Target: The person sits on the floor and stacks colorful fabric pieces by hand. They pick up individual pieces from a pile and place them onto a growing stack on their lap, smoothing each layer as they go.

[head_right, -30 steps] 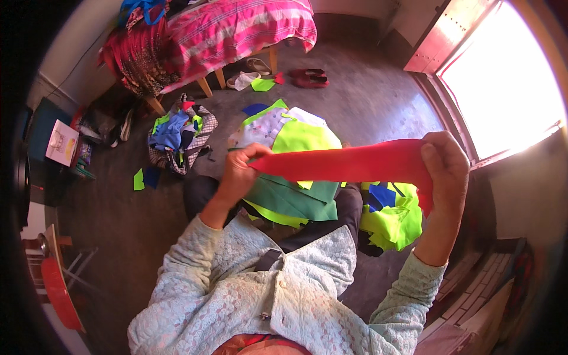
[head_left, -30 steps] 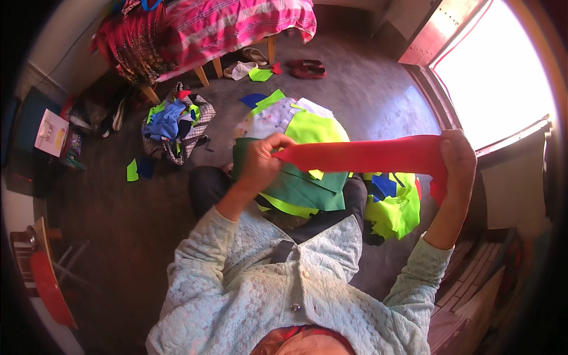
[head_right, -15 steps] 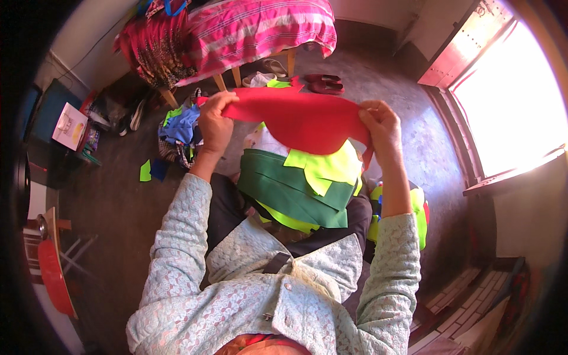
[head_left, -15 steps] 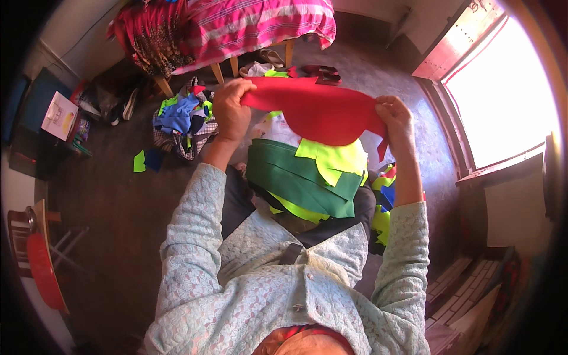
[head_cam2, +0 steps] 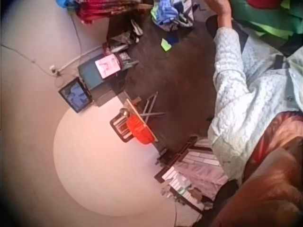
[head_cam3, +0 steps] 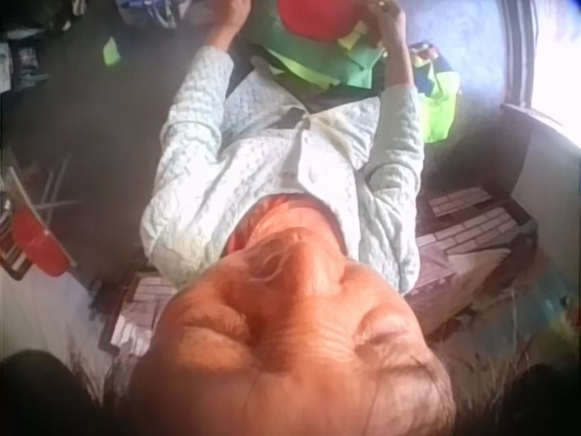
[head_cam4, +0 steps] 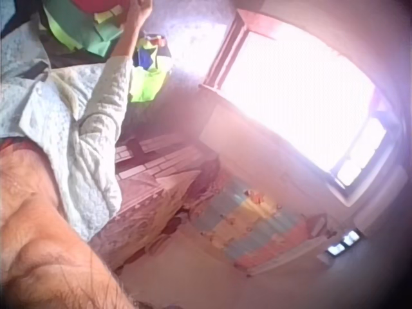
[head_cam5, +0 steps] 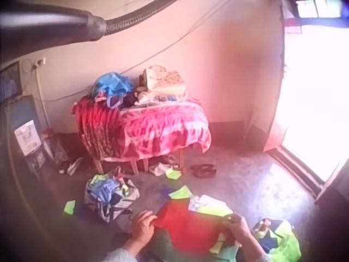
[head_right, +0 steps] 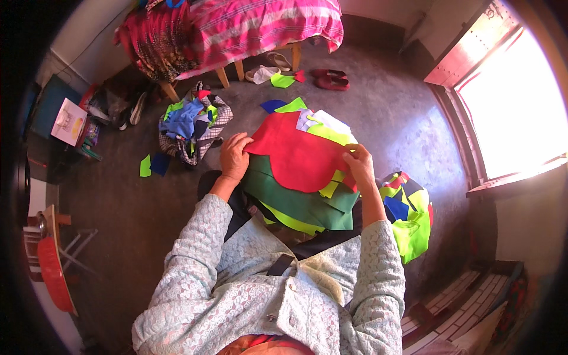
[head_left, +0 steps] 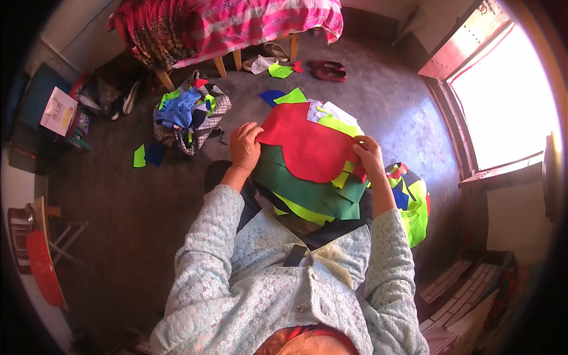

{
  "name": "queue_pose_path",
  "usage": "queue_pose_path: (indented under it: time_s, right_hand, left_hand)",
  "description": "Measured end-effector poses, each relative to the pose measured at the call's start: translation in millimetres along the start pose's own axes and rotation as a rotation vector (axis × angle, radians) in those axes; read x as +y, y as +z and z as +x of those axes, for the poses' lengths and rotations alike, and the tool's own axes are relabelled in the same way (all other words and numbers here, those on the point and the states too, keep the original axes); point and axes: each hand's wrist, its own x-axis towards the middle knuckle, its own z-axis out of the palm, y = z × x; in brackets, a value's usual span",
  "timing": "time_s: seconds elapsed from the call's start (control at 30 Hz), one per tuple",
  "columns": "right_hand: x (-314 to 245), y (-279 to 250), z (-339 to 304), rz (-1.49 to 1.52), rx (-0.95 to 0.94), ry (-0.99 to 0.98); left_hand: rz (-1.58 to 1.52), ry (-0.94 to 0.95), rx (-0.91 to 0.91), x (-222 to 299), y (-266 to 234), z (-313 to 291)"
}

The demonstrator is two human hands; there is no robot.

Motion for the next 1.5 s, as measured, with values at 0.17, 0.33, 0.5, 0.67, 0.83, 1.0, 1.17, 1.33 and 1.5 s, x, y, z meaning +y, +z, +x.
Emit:
queue_pose_path:
  time_s: [0.17, 0.33, 0.5, 0.67, 0.83, 1.0, 1.17, 1.33, 1.5]
  right_hand:
    - [-7.3, -8.9, -7.5, -0.114, 0.051, 0.003]
    - [-16.3, -14.5, -23.1, -0.284, 0.077, 0.019]
    - [-8.3, -32.7, -23.8, -0.284, 0.151, 0.008]
    - [11.8, -55.8, -14.3, -0.428, 0.288, -0.009]
    - [-0.8, -49.0, -24.5, -0.869, 0.499, -0.345]
    - [-37.0, 17.3, -57.1, -1.076, 0.296, -0.616]
    - [5.3, 36.4, -60.7, -1.101, 0.078, -0.543]
    - [5.5, 33.0, -62.7, -1.03, 0.087, -0.546]
    - [0.6, 34.3, -62.0, -0.993, 0.07, -0.553]
  left_hand:
    - [-0.086, -0.076, -0.099, 5.7, -2.9, -3.5]
    - [-0.16, -0.123, -0.163, -0.2, -1.0, -5.4]
    - [-0.123, -0.133, -0.183, 3.1, -2.2, -5.8]
    - [-0.108, -0.173, -0.243, 2.4, -0.8, -3.7]
    - [-0.124, -0.195, -0.263, 0.2, -3.4, -4.6]
    - [-0.142, -0.167, -0.252, -5.7, -3.8, -6.1]
    - [-0.142, -0.211, -0.352, -1.3, -10.5, -4.4]
    - [-0.323, -0.25, -0.511, -7.5, -17.0, -3.9]
    - [-0.029, -0.082, 0.011, -19.0, -23.1, -5.0]
